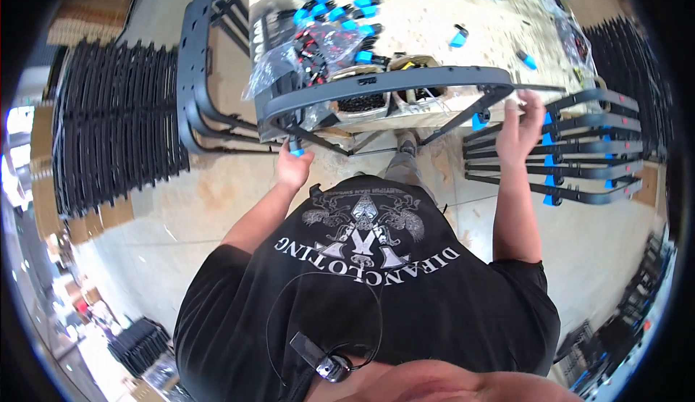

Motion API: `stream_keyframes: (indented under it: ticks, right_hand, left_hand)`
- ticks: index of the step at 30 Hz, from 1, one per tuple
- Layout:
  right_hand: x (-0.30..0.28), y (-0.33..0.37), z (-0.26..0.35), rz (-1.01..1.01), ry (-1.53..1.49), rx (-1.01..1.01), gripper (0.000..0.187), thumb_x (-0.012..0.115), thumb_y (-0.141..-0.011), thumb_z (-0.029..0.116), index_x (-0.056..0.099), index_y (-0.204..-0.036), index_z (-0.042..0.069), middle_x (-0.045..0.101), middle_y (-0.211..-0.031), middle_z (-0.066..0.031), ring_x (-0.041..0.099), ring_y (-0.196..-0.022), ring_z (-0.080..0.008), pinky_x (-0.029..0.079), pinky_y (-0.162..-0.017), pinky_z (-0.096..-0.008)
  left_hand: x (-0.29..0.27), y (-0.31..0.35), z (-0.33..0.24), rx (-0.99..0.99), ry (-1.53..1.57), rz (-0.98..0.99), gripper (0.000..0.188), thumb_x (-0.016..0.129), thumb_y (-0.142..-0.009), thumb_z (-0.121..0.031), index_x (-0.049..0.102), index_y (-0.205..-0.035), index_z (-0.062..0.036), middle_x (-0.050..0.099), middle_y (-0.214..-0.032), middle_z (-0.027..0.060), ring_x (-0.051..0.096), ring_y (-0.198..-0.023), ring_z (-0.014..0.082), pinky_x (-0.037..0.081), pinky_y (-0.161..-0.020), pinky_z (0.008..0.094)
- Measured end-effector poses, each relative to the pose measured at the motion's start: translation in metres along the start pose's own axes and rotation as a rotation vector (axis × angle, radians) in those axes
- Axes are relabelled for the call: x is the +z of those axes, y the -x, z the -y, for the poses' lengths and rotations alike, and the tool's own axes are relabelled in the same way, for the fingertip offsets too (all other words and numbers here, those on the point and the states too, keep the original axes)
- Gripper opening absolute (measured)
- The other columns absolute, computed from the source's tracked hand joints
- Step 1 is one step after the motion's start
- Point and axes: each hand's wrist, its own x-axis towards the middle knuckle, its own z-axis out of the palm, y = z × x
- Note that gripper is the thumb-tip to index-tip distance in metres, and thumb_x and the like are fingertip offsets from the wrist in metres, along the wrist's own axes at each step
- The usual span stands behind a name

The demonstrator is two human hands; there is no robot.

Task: Assembling metal frame components for sports or outdoor equipment using screws and a hex key.

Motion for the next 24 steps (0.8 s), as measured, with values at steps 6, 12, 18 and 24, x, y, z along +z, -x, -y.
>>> stream_keyframes:
  ticks: [6, 12, 18, 24]
  right_hand:
    - [0.12, -0.065, 0.182, 0.873, -0.165, -0.216, 0.034, 0.075, -0.09, 0.023, 0.062, -0.115, 0.002, 0.066, -0.099, -0.0081, 0.063, -0.093, -0.0183, 0.052, -0.088, -0.0333]
    - [0.294, -0.07, 0.163, 1.35, 0.02, -0.226, 0.044, 0.06, -0.1, 0.045, 0.067, -0.117, 0.004, 0.07, -0.102, -0.0098, 0.064, -0.093, -0.0211, 0.051, -0.085, -0.0361]
    - [0.318, -0.043, 0.157, 1.728, 0.216, -0.147, 0.054, 0.054, -0.101, 0.052, 0.07, -0.115, 0.002, 0.074, -0.1, -0.0144, 0.068, -0.096, -0.0263, 0.052, -0.087, -0.0378]
    - [0.325, -0.028, 0.157, 1.92, 0.067, 0.122, 0.054, 0.05, -0.105, 0.049, 0.067, -0.124, 0.002, 0.071, -0.108, -0.0084, 0.063, -0.099, -0.0168, 0.049, -0.092, -0.0329]
  left_hand:
    - [-0.01, 0.007, -0.018, 0.124, 0.008, 0.075, 0.079, 0.082, -0.076, -0.021, 0.045, -0.139, 0.0071, 0.064, -0.094, 0.0102, 0.059, -0.08, 0.0191, 0.052, -0.075, 0.0352]
    - [-0.018, 0.018, -0.04, 0.156, 0.031, 0.074, 0.096, 0.081, -0.074, -0.024, 0.034, -0.151, 0.009, 0.057, -0.126, 0.0228, 0.056, -0.113, 0.0301, 0.046, -0.099, 0.0361]
    - [-0.026, 0.019, -0.045, 0.162, 0.172, 0.104, 0.091, 0.077, -0.076, -0.022, 0.035, -0.151, 0.0061, 0.05, -0.146, 0.0278, 0.049, -0.136, 0.0389, 0.039, -0.115, 0.0375]
    - [-0.025, 0.013, -0.039, 0.174, 0.193, 0.093, 0.088, 0.076, -0.078, -0.019, 0.034, -0.152, 0.0037, 0.05, -0.145, 0.028, 0.051, -0.135, 0.0388, 0.04, -0.113, 0.0382]
